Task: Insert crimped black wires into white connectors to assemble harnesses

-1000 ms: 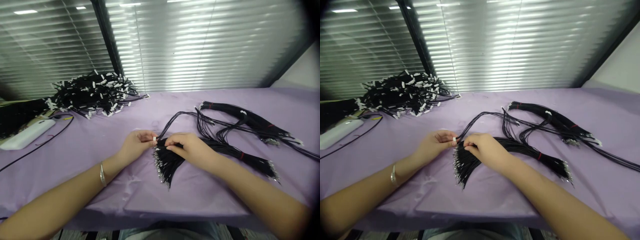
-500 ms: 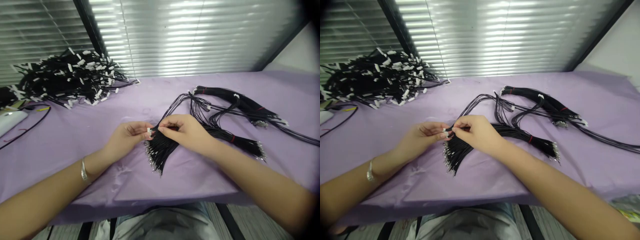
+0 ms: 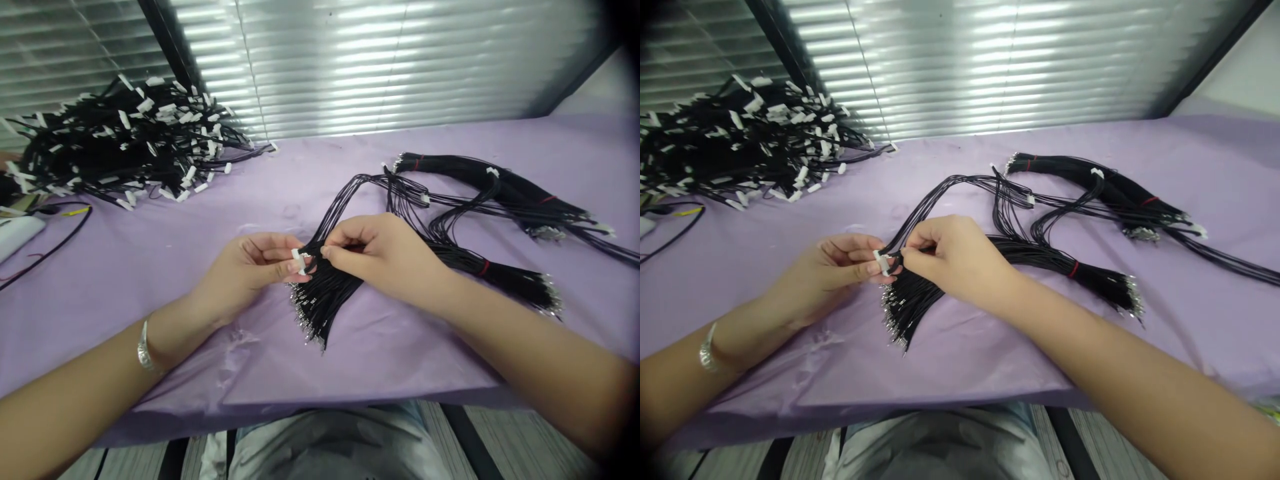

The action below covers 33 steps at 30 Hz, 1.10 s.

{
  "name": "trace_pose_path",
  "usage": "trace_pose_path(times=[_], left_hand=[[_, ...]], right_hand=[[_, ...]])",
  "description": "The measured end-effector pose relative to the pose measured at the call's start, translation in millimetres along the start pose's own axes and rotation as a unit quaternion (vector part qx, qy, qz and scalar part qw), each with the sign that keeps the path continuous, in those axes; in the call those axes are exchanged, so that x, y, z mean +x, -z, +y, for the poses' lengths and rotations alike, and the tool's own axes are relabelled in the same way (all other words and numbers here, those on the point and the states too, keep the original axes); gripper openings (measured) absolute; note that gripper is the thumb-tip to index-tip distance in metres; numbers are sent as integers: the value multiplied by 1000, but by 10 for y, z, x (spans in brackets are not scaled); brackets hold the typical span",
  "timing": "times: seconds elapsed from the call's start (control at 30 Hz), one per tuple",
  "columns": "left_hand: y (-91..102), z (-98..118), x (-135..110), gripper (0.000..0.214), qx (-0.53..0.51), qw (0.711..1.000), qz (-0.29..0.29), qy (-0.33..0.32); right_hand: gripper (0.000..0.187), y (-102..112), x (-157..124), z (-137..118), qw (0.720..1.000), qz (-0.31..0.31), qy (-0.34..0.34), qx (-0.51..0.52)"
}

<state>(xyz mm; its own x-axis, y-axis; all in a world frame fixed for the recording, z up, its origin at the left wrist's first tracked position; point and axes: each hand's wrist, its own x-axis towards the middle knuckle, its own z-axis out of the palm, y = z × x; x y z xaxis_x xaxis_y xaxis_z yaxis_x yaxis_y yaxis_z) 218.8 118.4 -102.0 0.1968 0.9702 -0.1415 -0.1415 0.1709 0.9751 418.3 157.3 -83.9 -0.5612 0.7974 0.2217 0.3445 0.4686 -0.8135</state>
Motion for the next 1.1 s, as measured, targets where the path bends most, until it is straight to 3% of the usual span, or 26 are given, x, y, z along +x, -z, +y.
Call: trace_pose_path(times=[1.1], left_hand=[[17,-42,8,20,11,1000,-4,3]], right_hand=[[14,-45,-22,-5,999,-2,-1,-39]])
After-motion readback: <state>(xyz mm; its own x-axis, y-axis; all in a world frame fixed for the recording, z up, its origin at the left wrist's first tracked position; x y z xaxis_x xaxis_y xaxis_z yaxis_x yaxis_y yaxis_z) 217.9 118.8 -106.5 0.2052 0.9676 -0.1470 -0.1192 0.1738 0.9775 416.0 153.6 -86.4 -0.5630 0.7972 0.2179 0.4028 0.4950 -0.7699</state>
